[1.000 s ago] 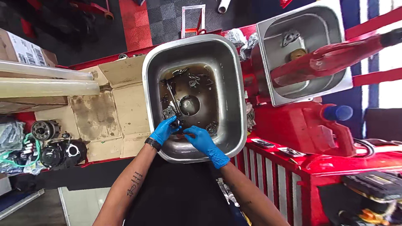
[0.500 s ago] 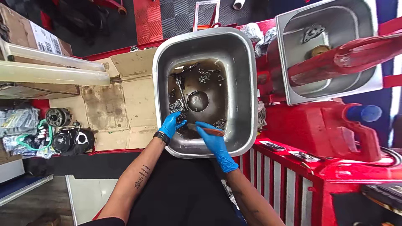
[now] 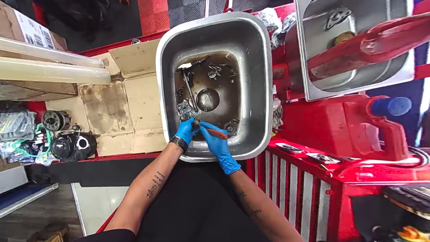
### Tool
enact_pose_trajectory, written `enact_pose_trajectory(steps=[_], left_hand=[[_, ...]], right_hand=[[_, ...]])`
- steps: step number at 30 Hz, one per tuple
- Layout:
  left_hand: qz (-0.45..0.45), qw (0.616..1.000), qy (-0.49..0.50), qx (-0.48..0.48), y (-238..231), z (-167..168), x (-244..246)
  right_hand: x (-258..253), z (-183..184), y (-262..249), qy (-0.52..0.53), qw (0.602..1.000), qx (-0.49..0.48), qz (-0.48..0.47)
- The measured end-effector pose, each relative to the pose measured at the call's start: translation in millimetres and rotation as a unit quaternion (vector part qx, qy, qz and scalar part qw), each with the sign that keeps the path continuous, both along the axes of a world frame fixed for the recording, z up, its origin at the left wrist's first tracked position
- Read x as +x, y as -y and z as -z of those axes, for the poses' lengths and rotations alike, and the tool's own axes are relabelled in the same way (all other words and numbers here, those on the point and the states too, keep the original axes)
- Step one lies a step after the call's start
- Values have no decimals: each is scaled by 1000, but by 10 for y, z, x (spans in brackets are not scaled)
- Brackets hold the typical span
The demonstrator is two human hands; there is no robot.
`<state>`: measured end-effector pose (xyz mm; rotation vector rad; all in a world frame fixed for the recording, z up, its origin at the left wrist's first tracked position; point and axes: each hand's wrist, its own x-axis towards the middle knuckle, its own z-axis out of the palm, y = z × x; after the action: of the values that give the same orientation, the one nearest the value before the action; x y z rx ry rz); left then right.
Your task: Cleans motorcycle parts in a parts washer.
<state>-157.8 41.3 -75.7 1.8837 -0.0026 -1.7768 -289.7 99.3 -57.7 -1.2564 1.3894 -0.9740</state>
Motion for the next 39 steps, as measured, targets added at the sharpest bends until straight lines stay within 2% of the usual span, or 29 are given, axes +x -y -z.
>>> enact_pose_trajectory(steps=[2, 4, 6, 8, 10, 13, 15, 16, 18, 20, 21, 23, 25, 27, 30, 31, 33, 35, 37, 39], left_hand=[[28, 999, 28, -14, -8, 59, 29], [36, 999, 27, -17, 56, 56, 146], [43, 999, 10, -27, 32, 84, 267], [106, 993, 8, -56, 14, 103, 338], [198, 976, -7, -94, -1, 103, 416], [299, 943, -32, -139, -49, 113, 489], [326, 931, -47, -157, -96, 80, 457], [355, 918, -43, -171, -122, 60, 445], [453, 866, 3, -211, -107, 55, 478], [501, 828, 41, -247, -134, 102, 535], [510, 819, 49, -259, -181, 110, 544], [537, 792, 68, -284, -174, 98, 526], [561, 770, 99, -288, -135, 50, 519], [548, 776, 110, -293, -182, 21, 524], [546, 769, 104, -315, -125, 43, 539], [550, 765, 105, -318, -102, 45, 551], [559, 760, 108, -314, -142, 26, 549], [561, 751, 106, -331, -129, 22, 538], [552, 752, 96, -348, -125, 48, 555], [538, 759, 93, -355, -175, 53, 572]], right_hand=[[-7, 0, -43, -10, 999, -1, -48], [-175, 88, 18, -77, 995, 14, -63], [-310, 246, 39, -198, 969, 65, -130], [-343, 323, 80, -242, 928, 153, -237], [-403, 244, 134, -201, 930, 186, -244], [-547, -62, 303, -37, 978, 165, -122], [-466, -130, 401, 43, 987, 138, -73], [-423, -78, 426, 42, 986, 146, -72], [-455, 28, 510, 17, 983, 172, -58], [-482, -22, 546, 85, 979, 178, -50], [-459, -60, 493, 105, 976, 178, -71], [-437, -13, 450, 34, 982, 160, -98], [-439, -8, 476, 15, 989, 130, -73], [-366, -91, 405, 57, 987, 119, -94], [-403, -10, 401, 9, 990, 118, -72], [-418, -11, 426, 16, 992, 107, -58], [-367, -79, 361, 50, 989, 101, -91], [-344, -52, 344, 8, 988, 107, -110], [-386, -17, 399, -25, 992, 99, -75], [-336, -98, 353, 18, 990, 99, -99]])
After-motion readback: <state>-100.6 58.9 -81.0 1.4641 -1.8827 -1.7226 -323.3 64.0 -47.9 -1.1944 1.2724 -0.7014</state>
